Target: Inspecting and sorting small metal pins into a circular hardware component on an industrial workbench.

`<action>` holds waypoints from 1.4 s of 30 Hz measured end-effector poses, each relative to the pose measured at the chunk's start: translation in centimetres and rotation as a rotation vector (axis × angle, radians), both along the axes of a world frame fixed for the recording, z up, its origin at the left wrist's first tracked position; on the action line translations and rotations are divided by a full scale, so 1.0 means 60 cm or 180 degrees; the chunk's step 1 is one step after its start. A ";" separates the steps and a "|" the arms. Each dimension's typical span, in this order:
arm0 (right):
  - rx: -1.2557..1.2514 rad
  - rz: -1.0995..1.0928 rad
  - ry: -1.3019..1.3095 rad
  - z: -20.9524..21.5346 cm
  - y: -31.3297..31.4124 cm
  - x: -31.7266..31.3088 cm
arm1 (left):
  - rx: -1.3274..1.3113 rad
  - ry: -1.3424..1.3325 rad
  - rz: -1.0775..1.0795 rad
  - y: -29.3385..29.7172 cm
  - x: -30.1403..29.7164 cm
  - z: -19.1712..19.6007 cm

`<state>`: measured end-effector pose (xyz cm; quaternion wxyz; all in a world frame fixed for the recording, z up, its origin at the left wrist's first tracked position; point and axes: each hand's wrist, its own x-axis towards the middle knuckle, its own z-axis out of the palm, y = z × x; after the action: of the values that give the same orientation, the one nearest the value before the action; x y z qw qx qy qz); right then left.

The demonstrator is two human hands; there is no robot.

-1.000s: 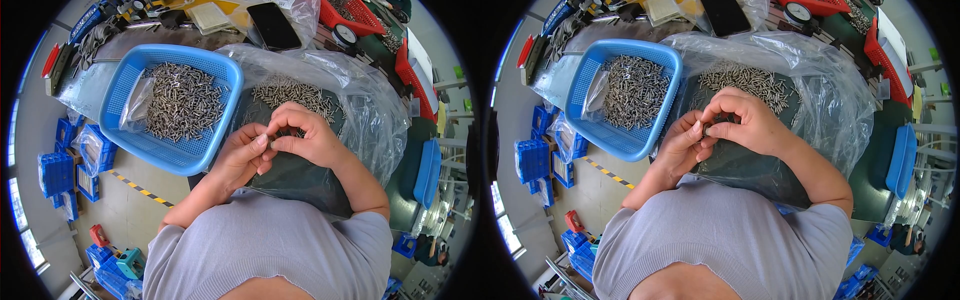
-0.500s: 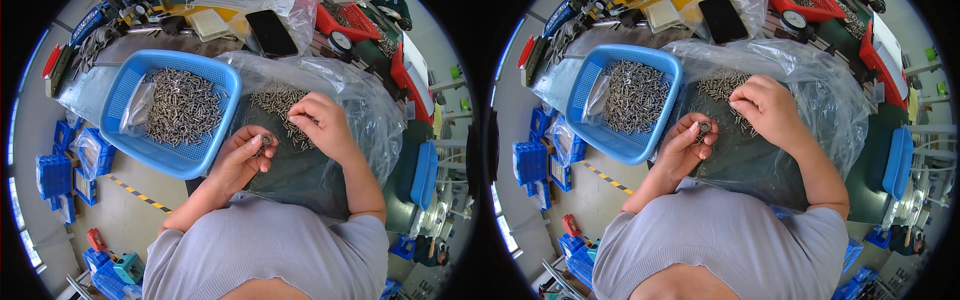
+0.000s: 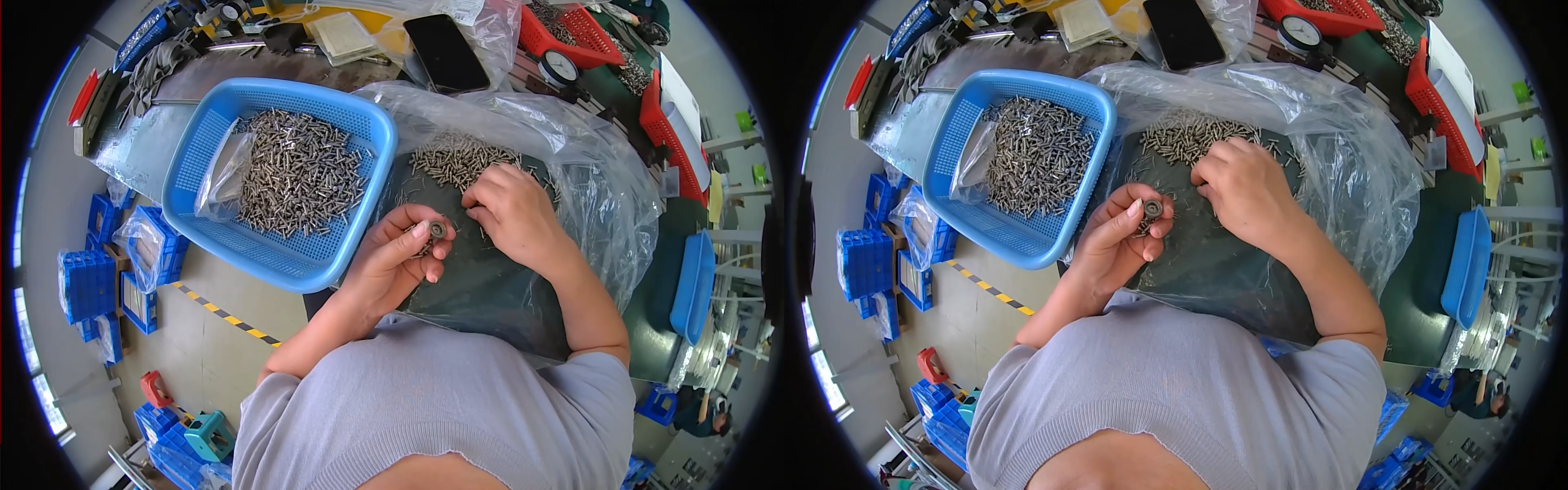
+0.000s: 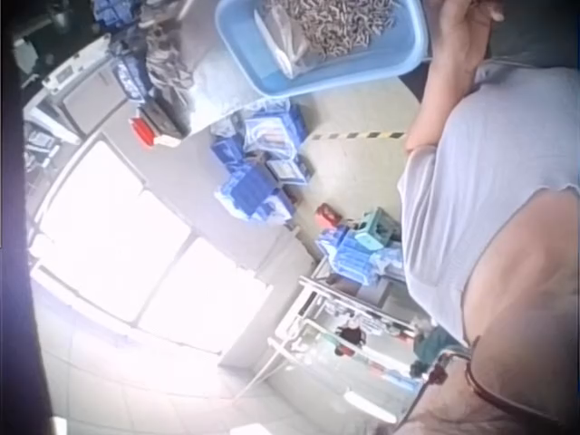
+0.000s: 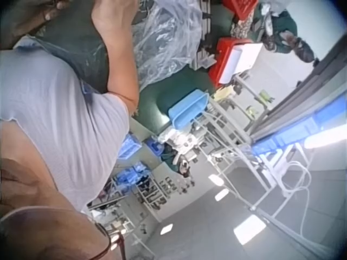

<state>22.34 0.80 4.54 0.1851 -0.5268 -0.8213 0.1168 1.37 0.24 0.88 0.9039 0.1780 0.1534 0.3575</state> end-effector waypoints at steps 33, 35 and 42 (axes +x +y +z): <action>-0.0377 0.0215 0.1881 0.021 -0.014 -0.031 | -0.0026 0.0364 -0.0100 -0.004 0.004 0.008; -0.0535 0.0638 0.1926 0.026 -0.012 -0.024 | -0.0018 0.0303 -0.0040 -0.003 0.002 0.006; -0.0029 -0.0374 0.0703 0.017 0.004 0.005 | 0.0090 0.0290 0.0072 -0.002 0.004 0.004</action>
<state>22.67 1.03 5.53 0.2785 -0.5589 -0.7631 0.1668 1.59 0.09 1.10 0.8892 0.2051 0.1913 0.3614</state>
